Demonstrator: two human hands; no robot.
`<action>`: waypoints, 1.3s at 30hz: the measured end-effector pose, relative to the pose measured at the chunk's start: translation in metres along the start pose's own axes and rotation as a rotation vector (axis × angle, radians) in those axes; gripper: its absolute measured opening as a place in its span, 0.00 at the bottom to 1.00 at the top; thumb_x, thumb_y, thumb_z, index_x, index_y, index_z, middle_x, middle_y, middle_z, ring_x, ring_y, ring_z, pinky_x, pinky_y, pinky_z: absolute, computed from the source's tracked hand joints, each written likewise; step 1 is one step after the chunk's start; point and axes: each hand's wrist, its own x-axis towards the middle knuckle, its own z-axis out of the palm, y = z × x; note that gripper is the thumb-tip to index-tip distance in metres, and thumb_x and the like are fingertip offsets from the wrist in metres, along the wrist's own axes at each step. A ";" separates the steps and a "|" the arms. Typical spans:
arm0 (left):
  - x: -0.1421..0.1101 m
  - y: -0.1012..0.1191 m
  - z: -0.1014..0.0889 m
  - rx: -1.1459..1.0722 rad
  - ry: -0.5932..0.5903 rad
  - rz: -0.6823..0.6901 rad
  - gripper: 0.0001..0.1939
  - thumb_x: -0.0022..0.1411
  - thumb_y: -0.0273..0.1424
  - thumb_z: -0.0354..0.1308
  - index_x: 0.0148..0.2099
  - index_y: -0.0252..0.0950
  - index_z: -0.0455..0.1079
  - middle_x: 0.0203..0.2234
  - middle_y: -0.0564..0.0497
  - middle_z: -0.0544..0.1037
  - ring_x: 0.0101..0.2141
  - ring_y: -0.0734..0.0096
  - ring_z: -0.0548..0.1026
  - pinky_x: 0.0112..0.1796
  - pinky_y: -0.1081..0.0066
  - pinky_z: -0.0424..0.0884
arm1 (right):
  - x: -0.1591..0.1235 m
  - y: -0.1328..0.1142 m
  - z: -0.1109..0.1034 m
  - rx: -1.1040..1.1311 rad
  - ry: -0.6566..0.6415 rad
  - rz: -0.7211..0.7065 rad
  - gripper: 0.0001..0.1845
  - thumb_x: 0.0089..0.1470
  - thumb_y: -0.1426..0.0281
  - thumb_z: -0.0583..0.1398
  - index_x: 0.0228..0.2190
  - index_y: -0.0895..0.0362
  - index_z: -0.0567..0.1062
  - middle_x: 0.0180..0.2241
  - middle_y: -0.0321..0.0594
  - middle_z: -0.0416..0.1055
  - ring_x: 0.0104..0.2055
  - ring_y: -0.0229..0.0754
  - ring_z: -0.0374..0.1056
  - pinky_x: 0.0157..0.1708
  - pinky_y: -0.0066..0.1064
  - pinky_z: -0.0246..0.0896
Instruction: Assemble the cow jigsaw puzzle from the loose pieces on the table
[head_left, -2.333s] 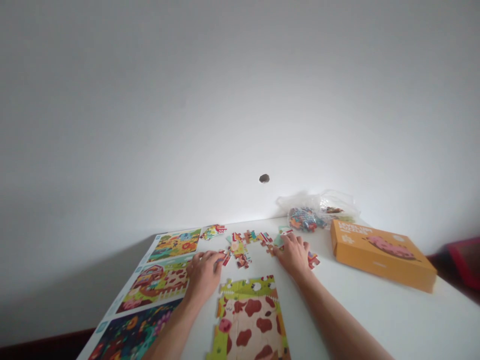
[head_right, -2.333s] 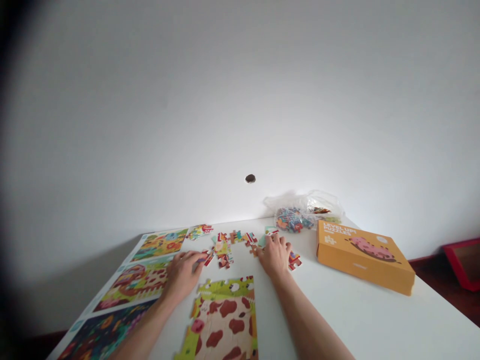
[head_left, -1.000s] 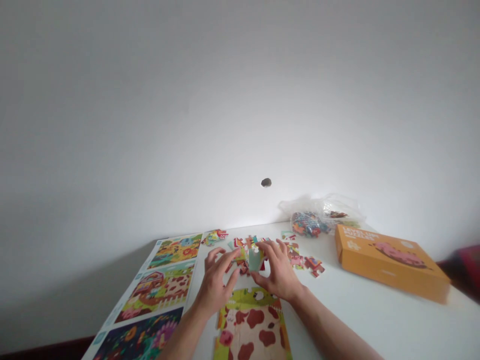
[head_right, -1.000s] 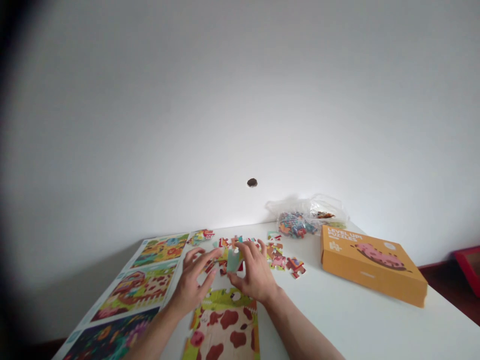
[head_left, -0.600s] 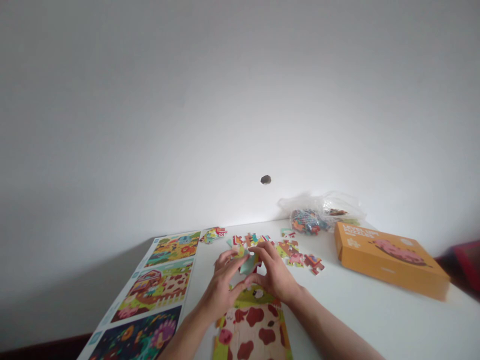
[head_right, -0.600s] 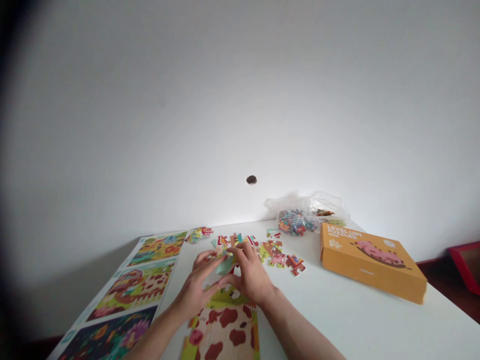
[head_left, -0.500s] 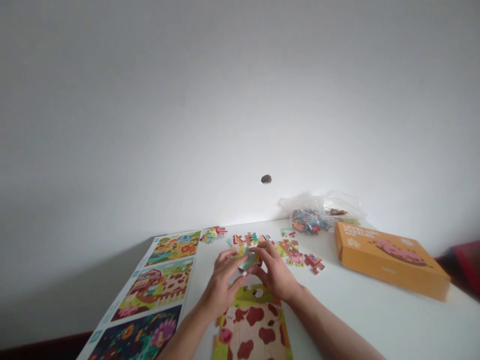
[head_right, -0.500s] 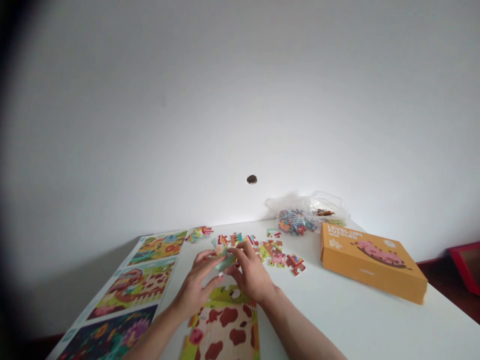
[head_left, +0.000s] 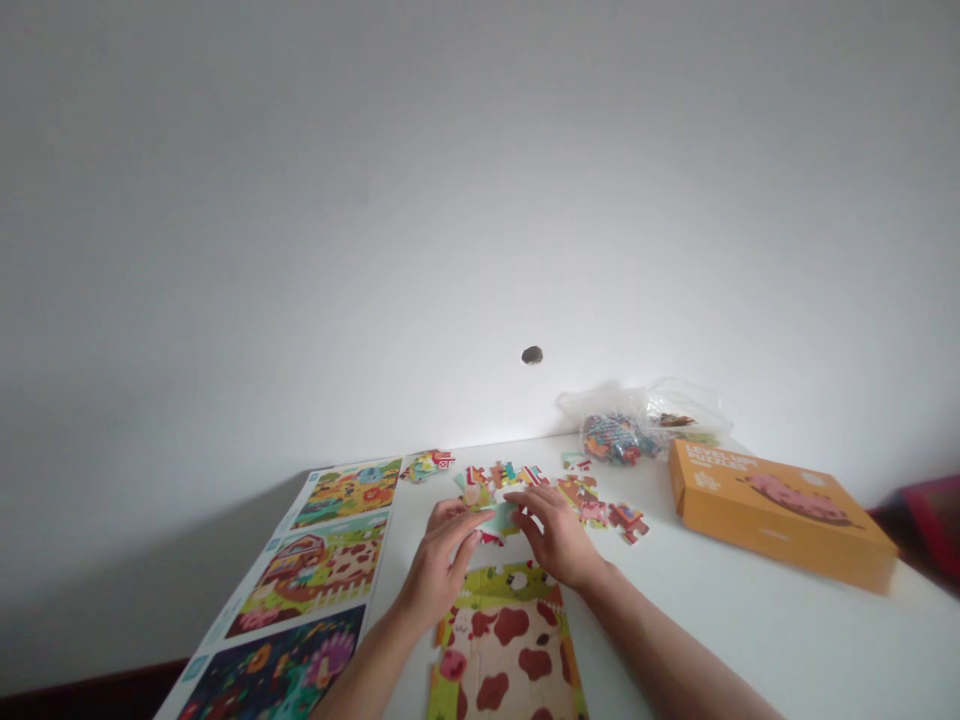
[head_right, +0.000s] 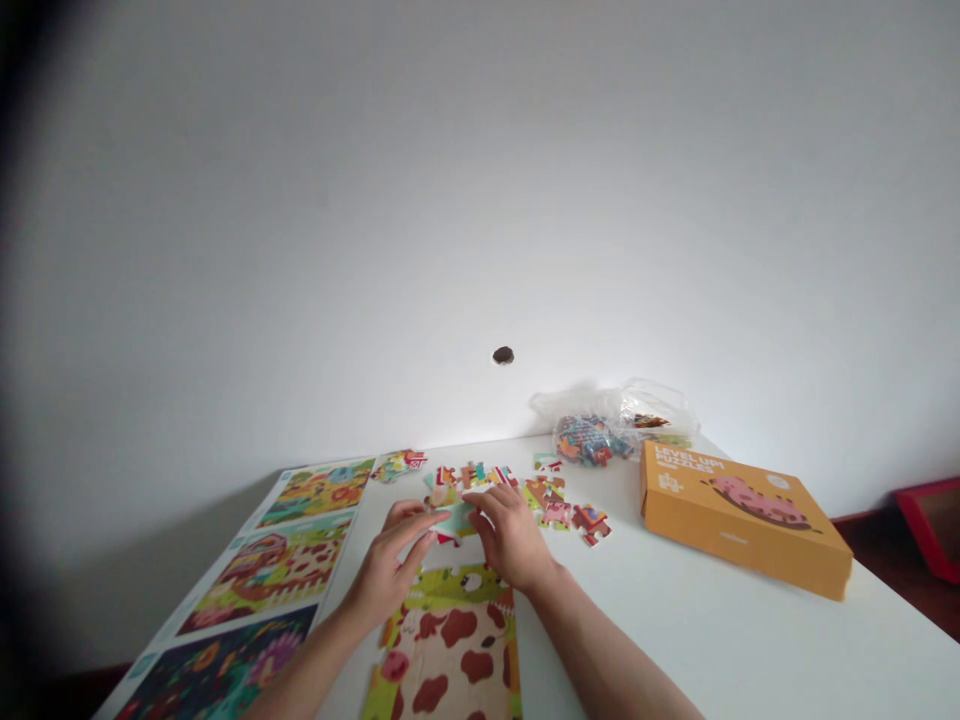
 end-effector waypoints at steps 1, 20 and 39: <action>0.000 0.000 0.000 0.000 0.000 -0.001 0.16 0.69 0.28 0.50 0.55 0.42 0.73 0.42 0.47 0.79 0.47 0.63 0.71 0.47 0.65 0.71 | 0.000 0.001 0.001 0.005 0.011 0.012 0.17 0.63 0.73 0.55 0.52 0.51 0.72 0.39 0.41 0.74 0.43 0.45 0.68 0.45 0.37 0.64; -0.002 -0.005 0.000 0.048 -0.034 -0.130 0.20 0.68 0.33 0.52 0.61 0.42 0.67 0.39 0.46 0.80 0.50 0.60 0.73 0.51 0.60 0.72 | -0.002 0.012 0.006 -0.154 -0.016 0.060 0.12 0.62 0.69 0.59 0.46 0.49 0.78 0.33 0.38 0.77 0.41 0.44 0.68 0.45 0.36 0.59; -0.011 -0.007 -0.007 0.283 -0.306 -0.069 0.37 0.51 0.42 0.69 0.63 0.51 0.64 0.60 0.46 0.68 0.60 0.40 0.59 0.56 0.43 0.58 | 0.000 0.022 0.000 -0.303 0.070 0.255 0.11 0.59 0.72 0.60 0.42 0.48 0.79 0.36 0.37 0.79 0.41 0.46 0.68 0.45 0.38 0.57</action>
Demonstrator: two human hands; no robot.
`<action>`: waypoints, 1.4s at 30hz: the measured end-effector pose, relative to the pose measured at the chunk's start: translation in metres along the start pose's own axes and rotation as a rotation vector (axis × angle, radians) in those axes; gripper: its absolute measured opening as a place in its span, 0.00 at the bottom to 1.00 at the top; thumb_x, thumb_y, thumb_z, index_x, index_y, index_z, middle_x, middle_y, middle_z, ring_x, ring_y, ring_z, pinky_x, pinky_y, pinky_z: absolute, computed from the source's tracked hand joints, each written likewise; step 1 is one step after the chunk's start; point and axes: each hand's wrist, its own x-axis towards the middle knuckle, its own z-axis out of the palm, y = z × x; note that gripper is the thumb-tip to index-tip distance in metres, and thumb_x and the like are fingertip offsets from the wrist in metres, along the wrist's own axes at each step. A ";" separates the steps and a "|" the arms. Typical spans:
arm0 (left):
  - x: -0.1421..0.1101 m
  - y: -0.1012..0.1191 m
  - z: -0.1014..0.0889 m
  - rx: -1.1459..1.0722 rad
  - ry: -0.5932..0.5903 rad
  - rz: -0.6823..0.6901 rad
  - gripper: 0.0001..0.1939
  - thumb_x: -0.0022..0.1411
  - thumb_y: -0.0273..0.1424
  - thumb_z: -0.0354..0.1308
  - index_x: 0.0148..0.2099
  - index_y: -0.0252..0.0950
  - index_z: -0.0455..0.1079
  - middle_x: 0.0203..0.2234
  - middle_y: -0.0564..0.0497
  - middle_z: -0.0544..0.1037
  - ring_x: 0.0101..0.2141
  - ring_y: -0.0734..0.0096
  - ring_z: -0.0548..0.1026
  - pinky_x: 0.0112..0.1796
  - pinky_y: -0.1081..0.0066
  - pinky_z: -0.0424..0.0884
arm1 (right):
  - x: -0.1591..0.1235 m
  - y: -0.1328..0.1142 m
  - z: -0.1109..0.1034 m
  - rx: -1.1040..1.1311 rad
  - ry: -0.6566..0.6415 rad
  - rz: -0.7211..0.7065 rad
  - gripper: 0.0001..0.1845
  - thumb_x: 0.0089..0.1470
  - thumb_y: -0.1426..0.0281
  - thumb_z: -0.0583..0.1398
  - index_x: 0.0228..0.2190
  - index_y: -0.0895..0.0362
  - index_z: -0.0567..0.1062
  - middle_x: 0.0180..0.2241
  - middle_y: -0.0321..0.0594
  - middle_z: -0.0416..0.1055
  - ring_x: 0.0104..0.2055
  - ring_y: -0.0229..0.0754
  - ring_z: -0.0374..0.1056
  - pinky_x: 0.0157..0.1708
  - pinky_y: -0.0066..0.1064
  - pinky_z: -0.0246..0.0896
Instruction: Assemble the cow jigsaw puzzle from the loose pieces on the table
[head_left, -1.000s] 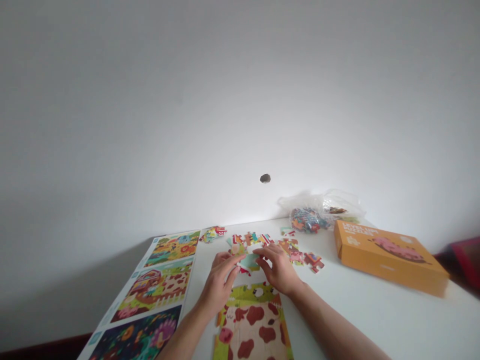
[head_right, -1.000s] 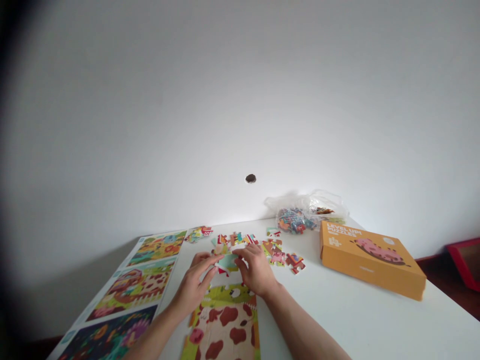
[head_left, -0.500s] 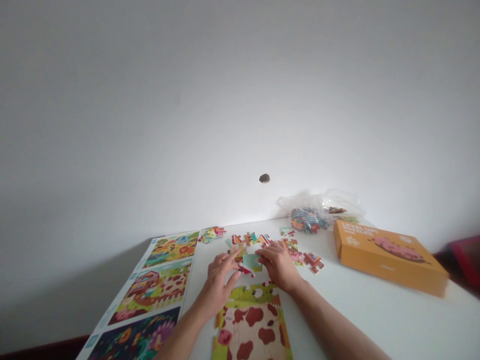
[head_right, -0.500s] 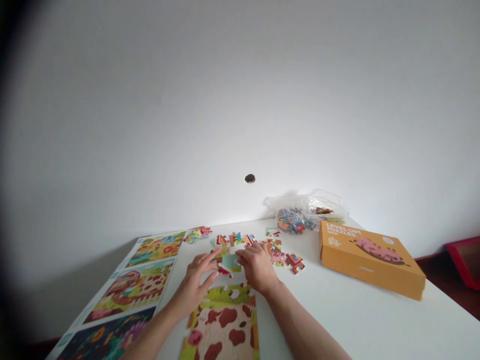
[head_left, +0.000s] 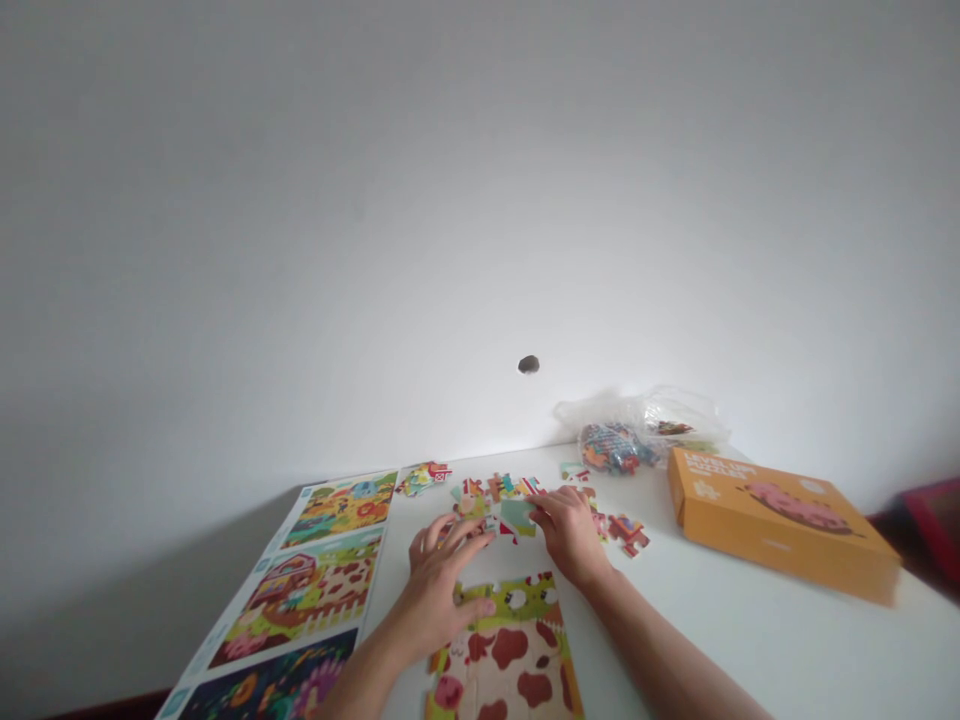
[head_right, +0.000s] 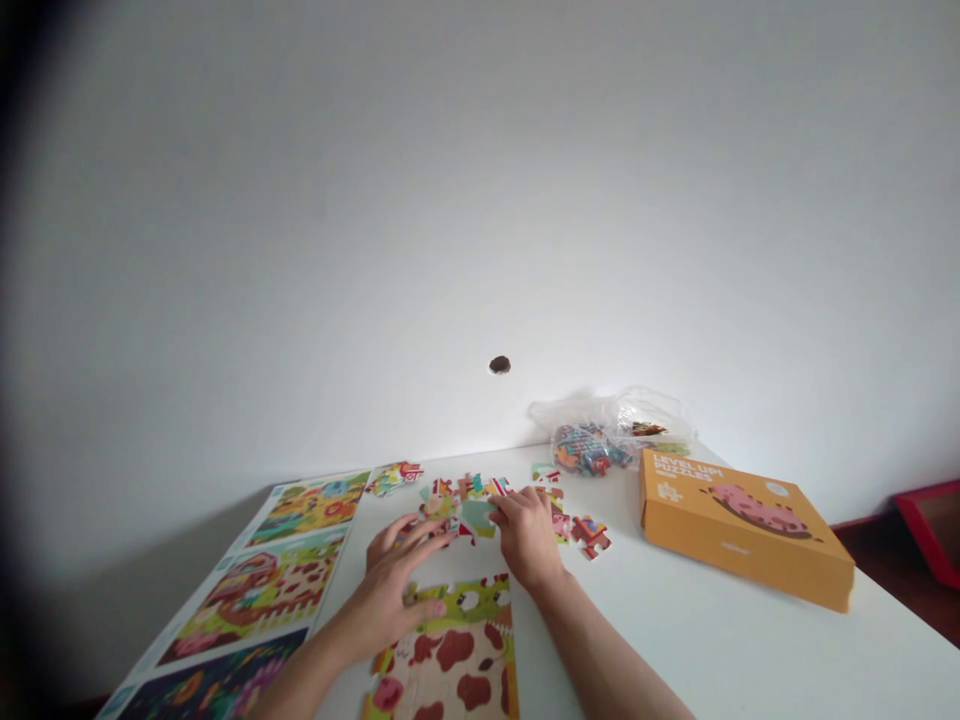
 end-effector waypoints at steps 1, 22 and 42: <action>0.000 0.000 -0.001 0.002 -0.016 -0.001 0.38 0.50 0.42 0.69 0.63 0.52 0.64 0.61 0.46 0.68 0.61 0.39 0.58 0.56 0.42 0.58 | 0.000 0.000 0.000 -0.003 -0.008 0.007 0.11 0.59 0.73 0.61 0.42 0.48 0.79 0.36 0.37 0.79 0.41 0.47 0.68 0.45 0.38 0.57; 0.002 0.002 0.000 0.040 -0.076 -0.192 0.22 0.59 0.43 0.60 0.56 0.55 0.71 0.61 0.54 0.68 0.61 0.41 0.56 0.58 0.37 0.49 | 0.003 0.006 0.003 -0.305 -0.021 0.375 0.14 0.58 0.61 0.60 0.44 0.51 0.77 0.48 0.46 0.72 0.52 0.55 0.62 0.58 0.57 0.41; 0.002 -0.005 0.008 0.055 -0.004 -0.244 0.21 0.58 0.40 0.60 0.55 0.54 0.72 0.59 0.54 0.70 0.61 0.43 0.58 0.57 0.40 0.52 | 0.006 0.024 -0.003 -0.343 -0.024 0.512 0.21 0.56 0.60 0.58 0.49 0.55 0.71 0.44 0.48 0.73 0.51 0.55 0.65 0.59 0.59 0.36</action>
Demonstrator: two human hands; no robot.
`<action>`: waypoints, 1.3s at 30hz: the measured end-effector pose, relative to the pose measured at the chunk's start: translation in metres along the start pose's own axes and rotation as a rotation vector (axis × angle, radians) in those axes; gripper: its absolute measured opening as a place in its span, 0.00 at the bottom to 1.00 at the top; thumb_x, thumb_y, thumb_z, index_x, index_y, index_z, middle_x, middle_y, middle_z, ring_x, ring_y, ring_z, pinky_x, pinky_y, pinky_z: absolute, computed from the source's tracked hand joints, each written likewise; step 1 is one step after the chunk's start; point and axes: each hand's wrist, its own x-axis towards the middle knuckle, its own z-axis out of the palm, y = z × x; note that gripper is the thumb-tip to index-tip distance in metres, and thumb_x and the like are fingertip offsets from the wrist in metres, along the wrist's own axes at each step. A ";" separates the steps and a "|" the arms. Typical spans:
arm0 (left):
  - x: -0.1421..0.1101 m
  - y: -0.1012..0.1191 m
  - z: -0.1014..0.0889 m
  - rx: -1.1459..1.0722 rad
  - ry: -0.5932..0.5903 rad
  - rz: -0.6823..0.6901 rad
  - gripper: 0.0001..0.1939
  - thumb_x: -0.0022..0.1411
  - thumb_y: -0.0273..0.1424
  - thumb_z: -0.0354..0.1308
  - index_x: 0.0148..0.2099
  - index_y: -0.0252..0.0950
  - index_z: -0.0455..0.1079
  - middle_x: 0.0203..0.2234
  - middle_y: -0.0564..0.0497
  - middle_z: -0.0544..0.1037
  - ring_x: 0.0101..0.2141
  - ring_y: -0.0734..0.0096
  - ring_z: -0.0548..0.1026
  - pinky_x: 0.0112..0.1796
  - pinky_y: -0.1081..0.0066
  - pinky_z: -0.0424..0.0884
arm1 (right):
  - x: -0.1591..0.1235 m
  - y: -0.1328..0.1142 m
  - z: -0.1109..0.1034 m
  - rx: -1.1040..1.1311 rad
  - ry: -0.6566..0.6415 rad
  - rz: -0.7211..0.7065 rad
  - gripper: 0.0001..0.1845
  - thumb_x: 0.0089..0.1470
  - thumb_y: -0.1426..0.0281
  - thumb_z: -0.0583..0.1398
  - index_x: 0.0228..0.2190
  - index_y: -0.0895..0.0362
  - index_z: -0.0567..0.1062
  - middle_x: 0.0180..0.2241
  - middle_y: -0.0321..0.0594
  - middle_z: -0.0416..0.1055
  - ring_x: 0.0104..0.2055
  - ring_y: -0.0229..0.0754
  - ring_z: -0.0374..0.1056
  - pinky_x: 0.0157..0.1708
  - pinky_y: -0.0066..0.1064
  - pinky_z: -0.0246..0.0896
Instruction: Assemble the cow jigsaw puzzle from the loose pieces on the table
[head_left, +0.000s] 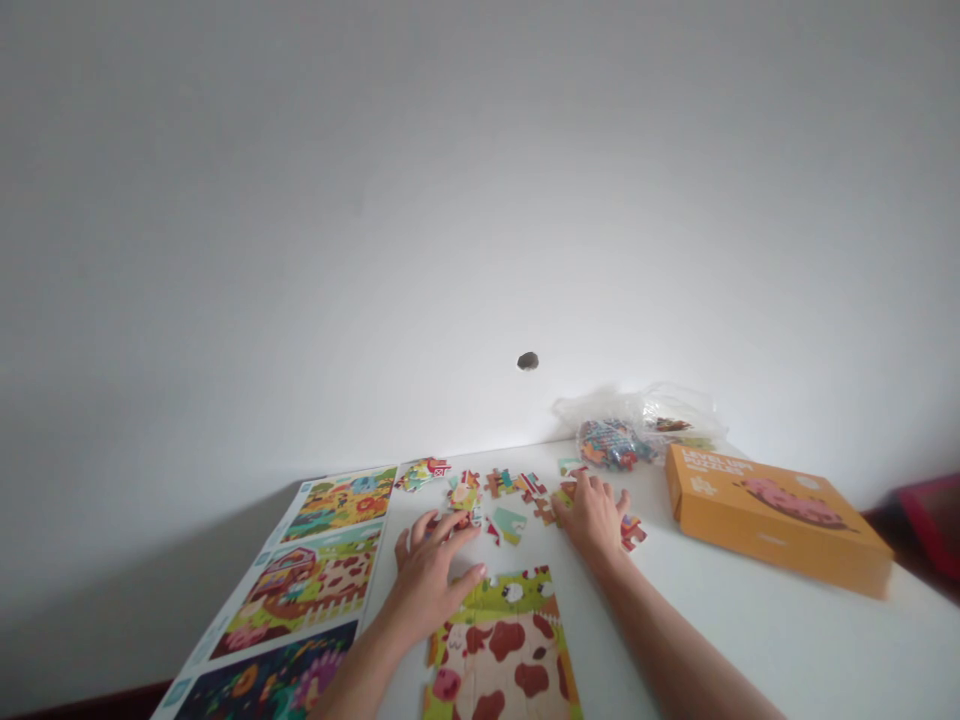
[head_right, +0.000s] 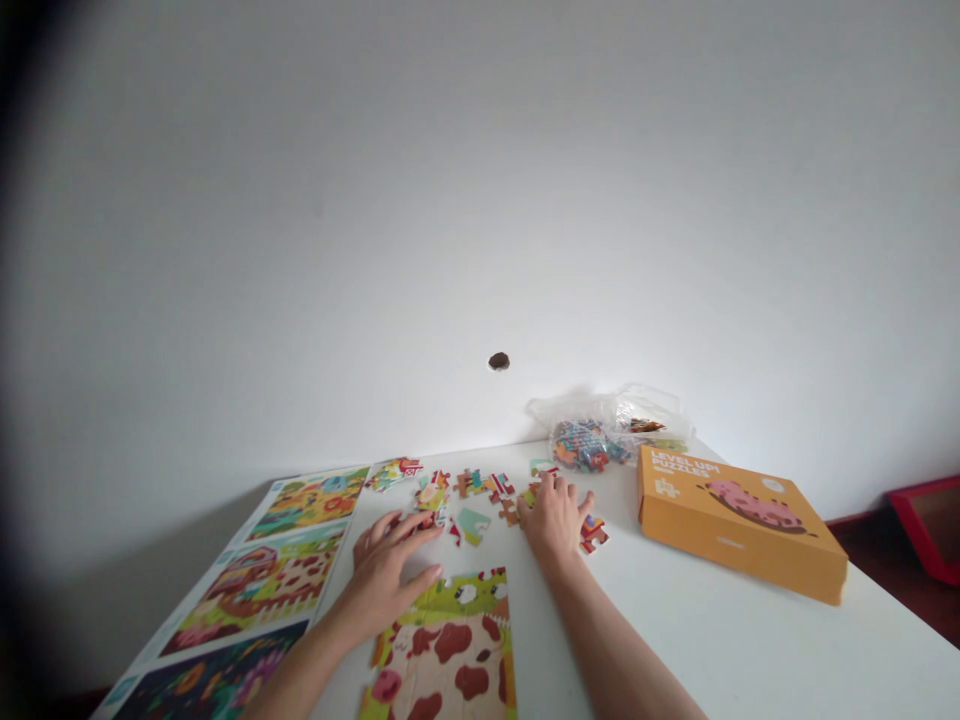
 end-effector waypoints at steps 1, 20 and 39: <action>0.000 0.000 0.000 0.000 0.002 0.002 0.21 0.58 0.40 0.60 0.55 0.54 0.72 0.59 0.54 0.70 0.61 0.43 0.58 0.57 0.40 0.52 | 0.000 -0.001 0.000 0.019 0.006 -0.005 0.21 0.56 0.61 0.58 0.49 0.55 0.71 0.44 0.47 0.73 0.50 0.55 0.65 0.59 0.58 0.36; 0.001 0.000 0.001 0.015 -0.003 0.008 0.21 0.58 0.41 0.60 0.55 0.53 0.72 0.59 0.54 0.70 0.59 0.45 0.59 0.57 0.44 0.55 | -0.001 -0.009 -0.005 0.075 -0.047 0.139 0.33 0.49 0.67 0.59 0.57 0.60 0.62 0.46 0.53 0.71 0.52 0.58 0.66 0.60 0.56 0.37; 0.002 0.009 0.000 -0.441 0.097 0.099 0.36 0.62 0.34 0.59 0.70 0.45 0.52 0.55 0.43 0.72 0.57 0.54 0.69 0.59 0.52 0.64 | -0.037 -0.034 -0.023 0.705 -0.223 -0.806 0.46 0.44 0.74 0.63 0.63 0.53 0.54 0.57 0.49 0.53 0.59 0.50 0.56 0.59 0.41 0.58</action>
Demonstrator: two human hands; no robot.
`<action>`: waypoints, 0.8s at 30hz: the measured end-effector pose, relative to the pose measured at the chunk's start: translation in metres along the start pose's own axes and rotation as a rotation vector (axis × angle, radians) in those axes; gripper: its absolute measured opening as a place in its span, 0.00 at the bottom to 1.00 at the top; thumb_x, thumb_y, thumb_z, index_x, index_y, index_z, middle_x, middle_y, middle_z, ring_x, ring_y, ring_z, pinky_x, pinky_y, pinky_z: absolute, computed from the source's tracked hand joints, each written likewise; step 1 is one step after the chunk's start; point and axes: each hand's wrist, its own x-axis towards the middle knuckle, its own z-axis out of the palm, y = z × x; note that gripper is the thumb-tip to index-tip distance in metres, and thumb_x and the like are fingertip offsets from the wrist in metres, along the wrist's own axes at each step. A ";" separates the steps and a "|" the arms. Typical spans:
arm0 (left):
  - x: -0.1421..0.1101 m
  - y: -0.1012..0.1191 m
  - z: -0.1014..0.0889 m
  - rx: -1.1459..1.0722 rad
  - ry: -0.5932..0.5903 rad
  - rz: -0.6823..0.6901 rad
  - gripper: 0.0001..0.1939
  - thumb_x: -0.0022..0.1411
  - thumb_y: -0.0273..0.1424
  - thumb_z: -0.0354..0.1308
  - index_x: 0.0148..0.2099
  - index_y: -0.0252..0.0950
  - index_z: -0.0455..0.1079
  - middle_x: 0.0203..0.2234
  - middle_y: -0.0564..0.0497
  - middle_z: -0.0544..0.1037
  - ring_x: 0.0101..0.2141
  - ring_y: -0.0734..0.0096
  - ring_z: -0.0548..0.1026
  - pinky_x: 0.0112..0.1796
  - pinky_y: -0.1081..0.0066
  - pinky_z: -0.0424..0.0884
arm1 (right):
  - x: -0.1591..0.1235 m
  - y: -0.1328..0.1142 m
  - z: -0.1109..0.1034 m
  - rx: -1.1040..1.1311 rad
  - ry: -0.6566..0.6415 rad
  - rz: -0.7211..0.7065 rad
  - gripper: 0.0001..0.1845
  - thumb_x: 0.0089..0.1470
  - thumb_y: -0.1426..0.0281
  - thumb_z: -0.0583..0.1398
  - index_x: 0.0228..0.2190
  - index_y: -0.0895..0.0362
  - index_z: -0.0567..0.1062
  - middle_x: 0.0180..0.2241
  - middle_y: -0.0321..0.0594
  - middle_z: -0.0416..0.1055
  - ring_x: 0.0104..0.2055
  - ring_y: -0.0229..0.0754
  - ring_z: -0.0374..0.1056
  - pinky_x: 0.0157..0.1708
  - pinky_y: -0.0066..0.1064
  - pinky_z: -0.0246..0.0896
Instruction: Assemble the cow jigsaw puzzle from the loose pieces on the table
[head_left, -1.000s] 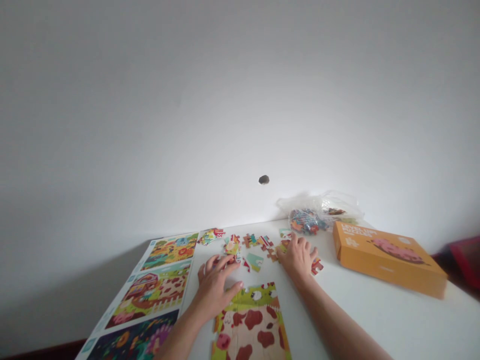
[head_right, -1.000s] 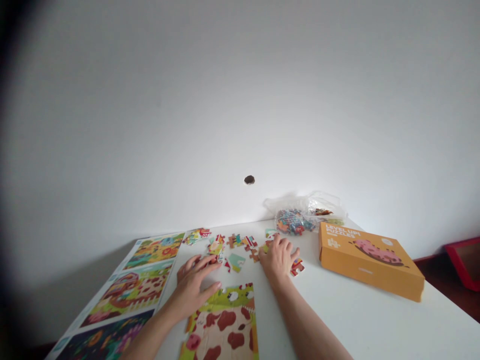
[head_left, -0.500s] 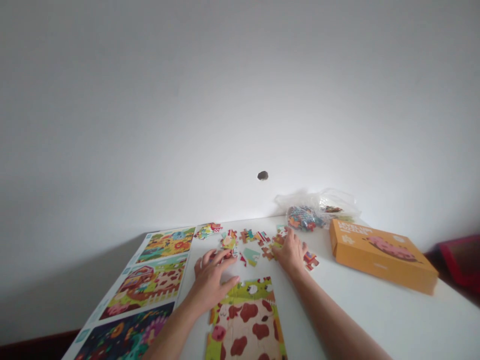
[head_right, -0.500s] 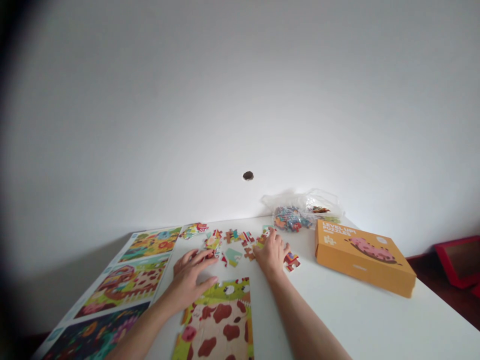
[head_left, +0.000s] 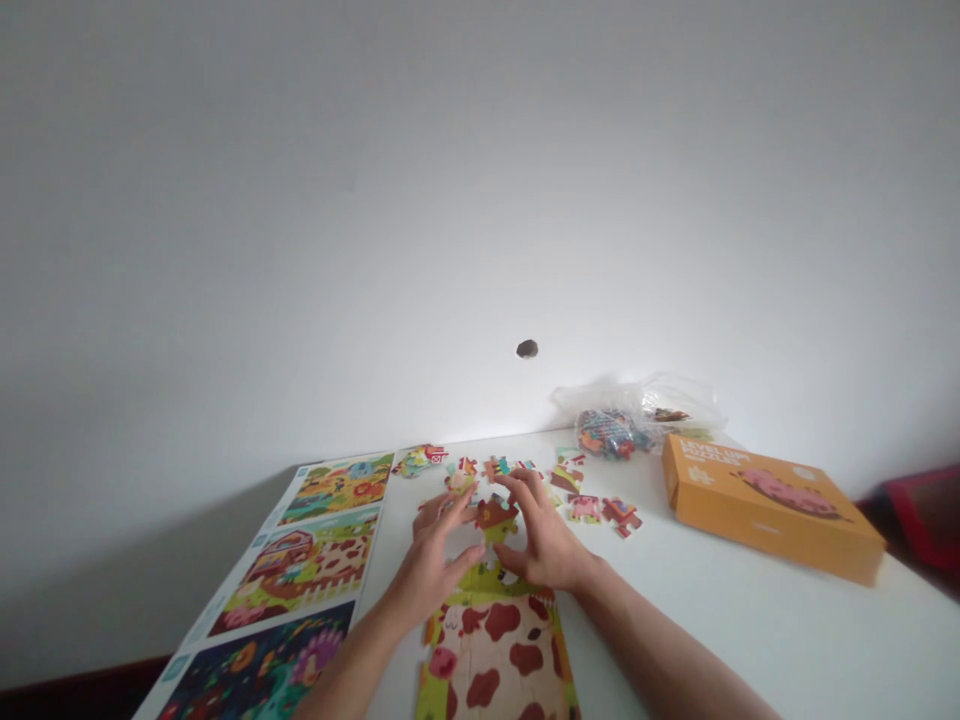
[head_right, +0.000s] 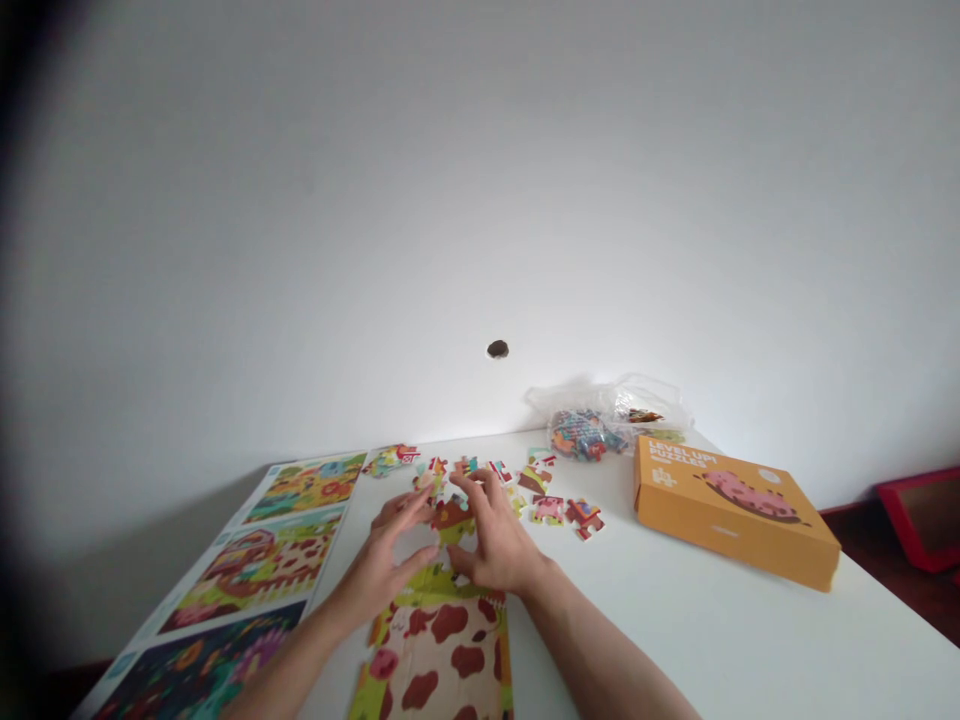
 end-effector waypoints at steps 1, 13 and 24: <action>0.000 0.001 0.001 -0.072 -0.002 -0.012 0.34 0.64 0.35 0.58 0.69 0.44 0.54 0.57 0.42 0.70 0.55 0.56 0.72 0.57 0.54 0.67 | 0.000 -0.002 0.001 0.005 -0.026 -0.007 0.46 0.44 0.74 0.63 0.63 0.53 0.54 0.57 0.49 0.53 0.59 0.50 0.56 0.59 0.41 0.58; 0.004 -0.007 0.004 -0.161 0.100 -0.074 0.18 0.65 0.36 0.56 0.55 0.41 0.71 0.44 0.45 0.76 0.44 0.62 0.77 0.48 0.59 0.75 | 0.001 0.000 0.000 -0.141 -0.086 -0.007 0.41 0.51 0.69 0.63 0.63 0.53 0.54 0.55 0.48 0.62 0.57 0.52 0.58 0.58 0.46 0.54; 0.005 -0.007 0.002 -0.077 0.121 -0.047 0.21 0.65 0.37 0.56 0.60 0.43 0.68 0.43 0.45 0.77 0.44 0.61 0.76 0.50 0.57 0.73 | 0.001 0.005 0.005 -0.094 -0.074 0.044 0.25 0.59 0.70 0.59 0.58 0.52 0.65 0.37 0.39 0.75 0.42 0.44 0.68 0.49 0.36 0.60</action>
